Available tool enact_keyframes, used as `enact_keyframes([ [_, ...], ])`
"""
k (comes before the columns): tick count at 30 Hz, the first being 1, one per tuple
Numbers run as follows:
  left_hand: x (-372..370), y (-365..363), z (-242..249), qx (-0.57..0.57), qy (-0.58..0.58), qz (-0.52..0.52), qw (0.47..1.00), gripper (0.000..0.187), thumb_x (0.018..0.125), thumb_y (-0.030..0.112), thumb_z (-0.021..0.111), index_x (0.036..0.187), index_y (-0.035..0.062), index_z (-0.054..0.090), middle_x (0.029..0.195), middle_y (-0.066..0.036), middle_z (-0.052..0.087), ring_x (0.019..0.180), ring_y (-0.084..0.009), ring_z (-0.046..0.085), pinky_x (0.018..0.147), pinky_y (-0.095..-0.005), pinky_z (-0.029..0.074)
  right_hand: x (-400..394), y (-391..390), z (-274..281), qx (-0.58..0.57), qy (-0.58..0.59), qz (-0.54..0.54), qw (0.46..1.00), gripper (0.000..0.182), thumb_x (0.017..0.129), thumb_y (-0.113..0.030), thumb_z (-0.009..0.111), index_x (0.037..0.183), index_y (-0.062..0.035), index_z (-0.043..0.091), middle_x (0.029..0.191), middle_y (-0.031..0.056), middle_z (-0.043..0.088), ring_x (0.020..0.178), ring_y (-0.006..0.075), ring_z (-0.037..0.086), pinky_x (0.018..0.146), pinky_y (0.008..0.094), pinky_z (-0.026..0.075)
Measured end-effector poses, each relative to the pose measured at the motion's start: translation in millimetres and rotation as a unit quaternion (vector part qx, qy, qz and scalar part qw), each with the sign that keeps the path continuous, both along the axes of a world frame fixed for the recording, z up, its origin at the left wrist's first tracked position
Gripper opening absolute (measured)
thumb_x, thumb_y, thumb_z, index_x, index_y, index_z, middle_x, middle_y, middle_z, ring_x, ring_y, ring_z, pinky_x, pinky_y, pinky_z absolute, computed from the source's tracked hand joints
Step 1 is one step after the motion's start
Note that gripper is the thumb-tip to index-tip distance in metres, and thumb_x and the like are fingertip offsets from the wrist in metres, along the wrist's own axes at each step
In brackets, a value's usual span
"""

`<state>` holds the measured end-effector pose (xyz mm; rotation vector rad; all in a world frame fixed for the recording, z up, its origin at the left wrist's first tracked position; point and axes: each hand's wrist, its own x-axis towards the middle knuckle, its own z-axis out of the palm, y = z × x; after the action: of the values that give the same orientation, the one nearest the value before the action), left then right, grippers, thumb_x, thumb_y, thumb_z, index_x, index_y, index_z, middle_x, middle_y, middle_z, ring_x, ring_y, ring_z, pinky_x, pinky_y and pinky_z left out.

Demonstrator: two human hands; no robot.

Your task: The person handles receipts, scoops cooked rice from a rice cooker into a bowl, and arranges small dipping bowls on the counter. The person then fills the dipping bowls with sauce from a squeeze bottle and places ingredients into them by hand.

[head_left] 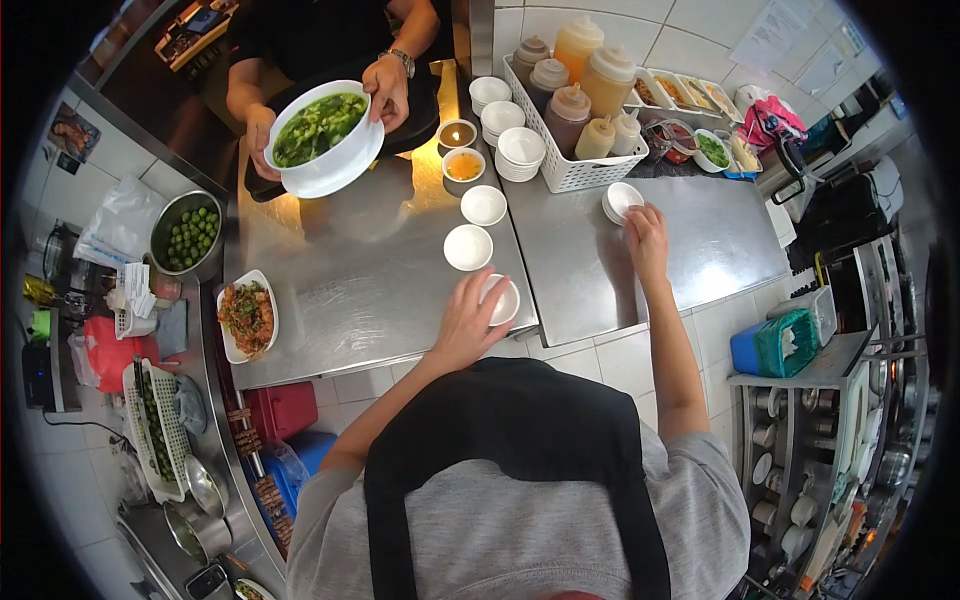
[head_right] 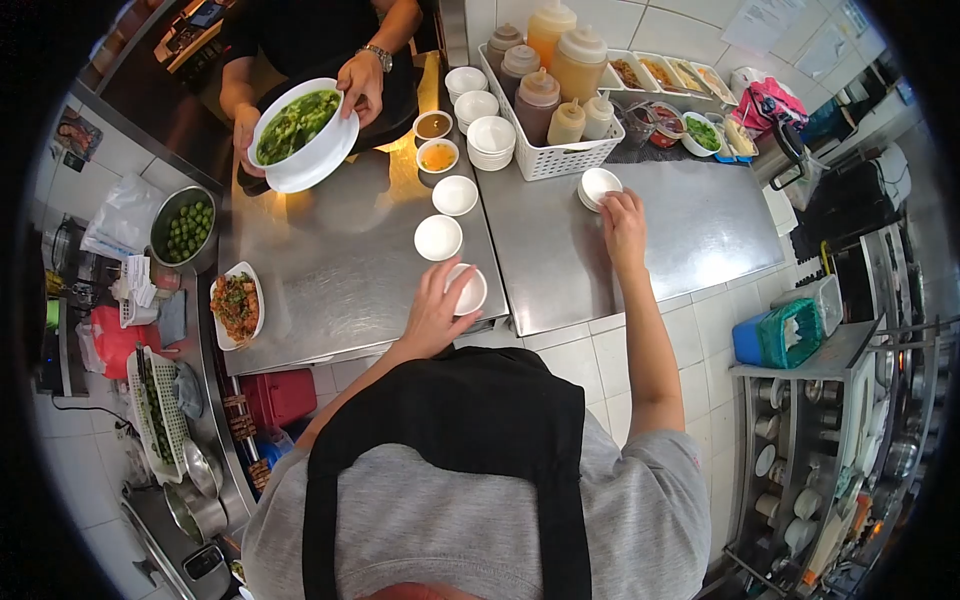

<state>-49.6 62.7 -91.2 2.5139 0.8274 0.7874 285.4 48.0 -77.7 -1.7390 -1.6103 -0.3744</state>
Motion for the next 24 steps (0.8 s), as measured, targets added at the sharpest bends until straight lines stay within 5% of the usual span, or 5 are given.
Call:
enact_keyframes([
  [5,29.4,11.9,4.7,0.015,0.032,-0.037,0.999,0.057,0.076,0.027,0.066,0.125,0.0064,0.045,0.13,-0.017,0.037,0.117,-0.0347,0.037,0.095,-0.0447,0.035,-34.4,18.0,6.0,0.105,0.037,0.044,0.993,0.008,0.076,-0.004,0.063,0.081,-0.0006,0.058,0.088,0.0143,0.059,0.093,0.0318,0.056,0.079,0.0395,0.046],
  [13,34.8,20.9,15.3,0.023,0.031,-0.049,0.998,0.058,0.078,0.03,0.063,0.127,0.006,0.044,0.136,-0.017,0.035,0.122,-0.0332,0.035,0.099,-0.0452,0.032,-97.7,62.1,-23.5,-0.032,-0.053,0.149,0.987,0.016,0.074,-0.014,0.064,0.085,-0.003,0.06,0.098,0.0089,0.059,0.102,0.0267,0.052,0.095,0.0454,0.037],
  [17,6.5,48.7,12.9,0.037,0.022,0.044,0.998,0.051,0.081,0.021,0.056,0.128,0.0057,0.042,0.14,-0.014,0.033,0.126,-0.0341,0.03,0.103,-0.0469,0.025,-110.8,45.3,2.6,0.022,-0.012,0.142,0.99,0.019,0.076,-0.015,0.063,0.091,-0.0035,0.061,0.104,0.0108,0.057,0.104,0.0278,0.052,0.095,0.0447,0.038],
  [19,-4.0,59.7,16.2,0.019,0.024,0.048,0.998,0.05,0.082,0.014,0.052,0.13,0.0056,0.041,0.141,-0.013,0.032,0.132,-0.0335,0.024,0.106,-0.0502,0.021,-117.7,11.7,7.8,-0.126,0.083,0.283,0.947,0.019,0.077,-0.015,0.063,0.093,-0.0037,0.062,0.11,0.0125,0.055,0.107,0.0292,0.05,0.095,0.0445,0.037],
  [24,6.5,91.7,4.9,0.043,0.092,0.017,0.995,0.052,0.083,0.017,0.05,0.132,0.0065,0.038,0.142,-0.012,0.03,0.133,-0.0308,0.022,0.107,-0.0526,0.019,-114.0,-19.7,-8.7,-0.113,-0.003,0.322,0.94,0.013,0.078,-0.01,0.062,0.088,-0.0021,0.061,0.103,0.0115,0.058,0.099,0.0305,0.054,0.088,0.0411,0.043],
])
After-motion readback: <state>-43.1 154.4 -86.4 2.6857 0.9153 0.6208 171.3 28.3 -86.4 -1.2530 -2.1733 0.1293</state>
